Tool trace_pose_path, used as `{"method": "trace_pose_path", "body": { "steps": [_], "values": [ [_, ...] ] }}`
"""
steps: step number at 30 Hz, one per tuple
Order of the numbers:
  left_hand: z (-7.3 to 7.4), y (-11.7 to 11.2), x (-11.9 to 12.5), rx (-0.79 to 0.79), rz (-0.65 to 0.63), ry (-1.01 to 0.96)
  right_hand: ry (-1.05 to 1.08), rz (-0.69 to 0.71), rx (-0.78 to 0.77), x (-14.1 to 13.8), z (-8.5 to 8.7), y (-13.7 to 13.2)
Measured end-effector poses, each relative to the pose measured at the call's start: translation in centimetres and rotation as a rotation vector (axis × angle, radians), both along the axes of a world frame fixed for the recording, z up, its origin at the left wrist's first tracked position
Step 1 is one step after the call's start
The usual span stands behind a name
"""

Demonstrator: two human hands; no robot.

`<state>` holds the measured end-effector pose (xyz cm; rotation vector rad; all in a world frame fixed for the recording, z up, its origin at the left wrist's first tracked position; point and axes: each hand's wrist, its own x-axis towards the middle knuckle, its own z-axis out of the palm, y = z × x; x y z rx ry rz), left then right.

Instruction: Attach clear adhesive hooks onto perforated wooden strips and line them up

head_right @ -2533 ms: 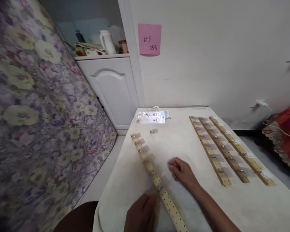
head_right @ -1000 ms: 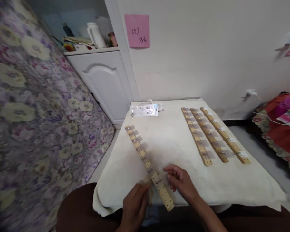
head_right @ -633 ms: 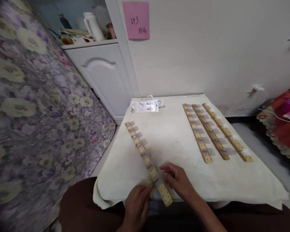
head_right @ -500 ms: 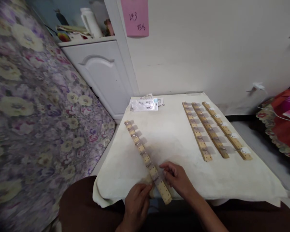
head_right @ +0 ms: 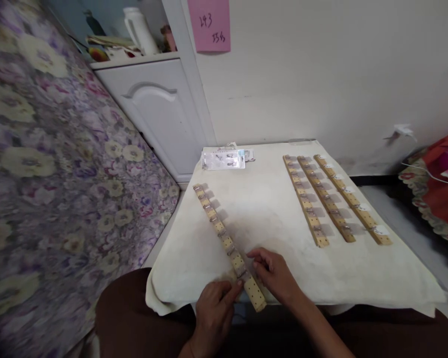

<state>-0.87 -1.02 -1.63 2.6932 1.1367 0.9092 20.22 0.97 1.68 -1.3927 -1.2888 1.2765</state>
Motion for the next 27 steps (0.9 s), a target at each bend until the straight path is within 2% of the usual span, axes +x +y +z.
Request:
{"method": "trace_pose_path", "body": {
  "steps": [11, 20, 27],
  "values": [
    [1.0, 0.0, 0.3, 0.021, 0.01, -0.017, -0.041, -0.014, 0.018, -0.1, -0.1, -0.1],
    [0.8, 0.0, 0.4, 0.028, 0.034, -0.002, -0.12, -0.015, 0.062, -0.2, -0.5, 0.1],
    [1.3, 0.1, 0.8, 0.042, 0.043, 0.01, -0.212, -0.011, 0.106, -0.2, -0.2, 0.1]
  ]
}}
